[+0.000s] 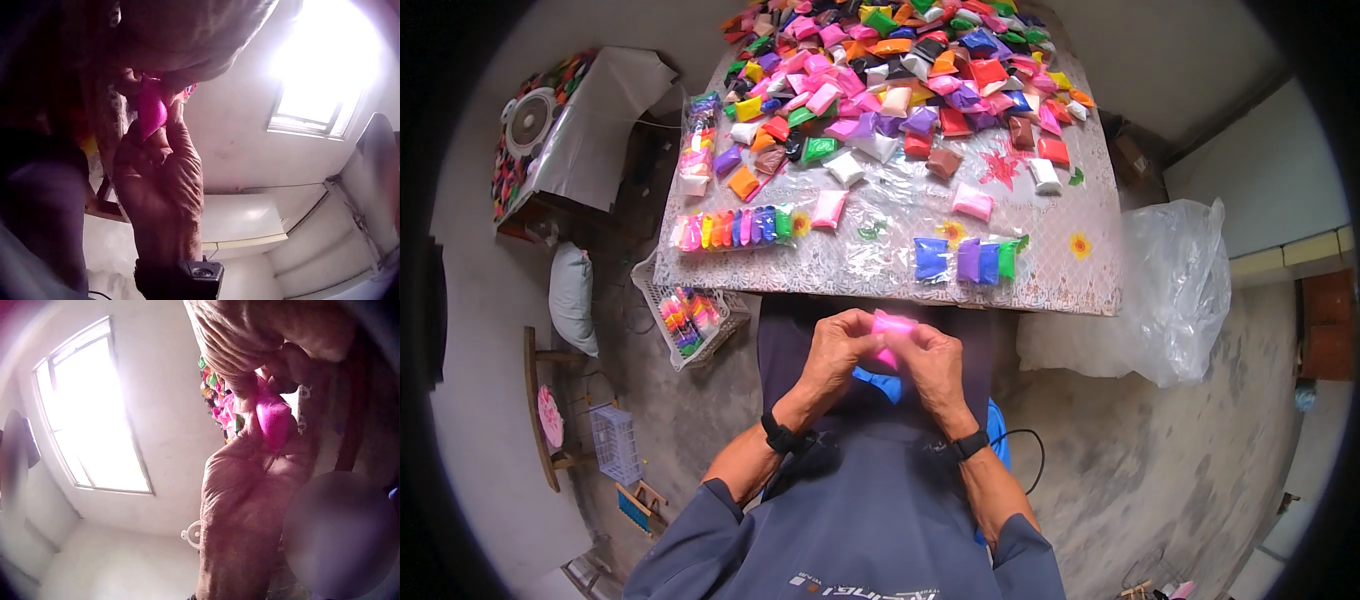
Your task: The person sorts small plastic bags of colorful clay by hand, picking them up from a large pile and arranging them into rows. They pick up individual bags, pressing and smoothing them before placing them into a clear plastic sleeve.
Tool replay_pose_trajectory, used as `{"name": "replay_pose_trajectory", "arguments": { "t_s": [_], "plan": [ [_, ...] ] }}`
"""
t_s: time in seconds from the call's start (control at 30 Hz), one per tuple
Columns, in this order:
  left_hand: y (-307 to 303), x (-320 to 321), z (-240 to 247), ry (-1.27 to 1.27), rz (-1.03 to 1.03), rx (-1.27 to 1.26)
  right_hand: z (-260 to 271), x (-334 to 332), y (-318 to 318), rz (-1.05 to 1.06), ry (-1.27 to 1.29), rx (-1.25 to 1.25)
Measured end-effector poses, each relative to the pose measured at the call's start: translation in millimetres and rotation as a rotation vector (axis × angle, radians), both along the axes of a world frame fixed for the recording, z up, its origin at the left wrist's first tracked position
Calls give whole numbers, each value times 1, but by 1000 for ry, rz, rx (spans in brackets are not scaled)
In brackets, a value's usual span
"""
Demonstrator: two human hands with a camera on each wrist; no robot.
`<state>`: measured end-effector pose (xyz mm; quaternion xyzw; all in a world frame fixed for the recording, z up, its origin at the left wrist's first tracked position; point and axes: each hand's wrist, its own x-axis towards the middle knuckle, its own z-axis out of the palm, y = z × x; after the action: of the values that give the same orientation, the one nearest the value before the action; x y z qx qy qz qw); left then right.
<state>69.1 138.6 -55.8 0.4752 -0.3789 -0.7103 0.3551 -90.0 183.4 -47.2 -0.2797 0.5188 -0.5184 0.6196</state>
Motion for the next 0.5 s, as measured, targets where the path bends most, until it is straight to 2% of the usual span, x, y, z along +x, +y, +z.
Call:
{"name": "replay_pose_trajectory", "arguments": {
  "t_s": [0.1,0.17,0.3,0.37,0.5],
  "plan": [
    [3,4,8,3,-29,-37,3,2,2,-10,11,-35],
    [8,3,18,36,-28,7,0,-2,5,46,143,-29],
    [15,5,-4,31,-32,3,-15,-1,9,33,129,-31],
    [14,6,-18,8,-53,-7,-26,-2,9,22,17,-18],
    [6,9,-1,57,-73,102,-34,-1,7,-30,47,-11]
  ]
}}
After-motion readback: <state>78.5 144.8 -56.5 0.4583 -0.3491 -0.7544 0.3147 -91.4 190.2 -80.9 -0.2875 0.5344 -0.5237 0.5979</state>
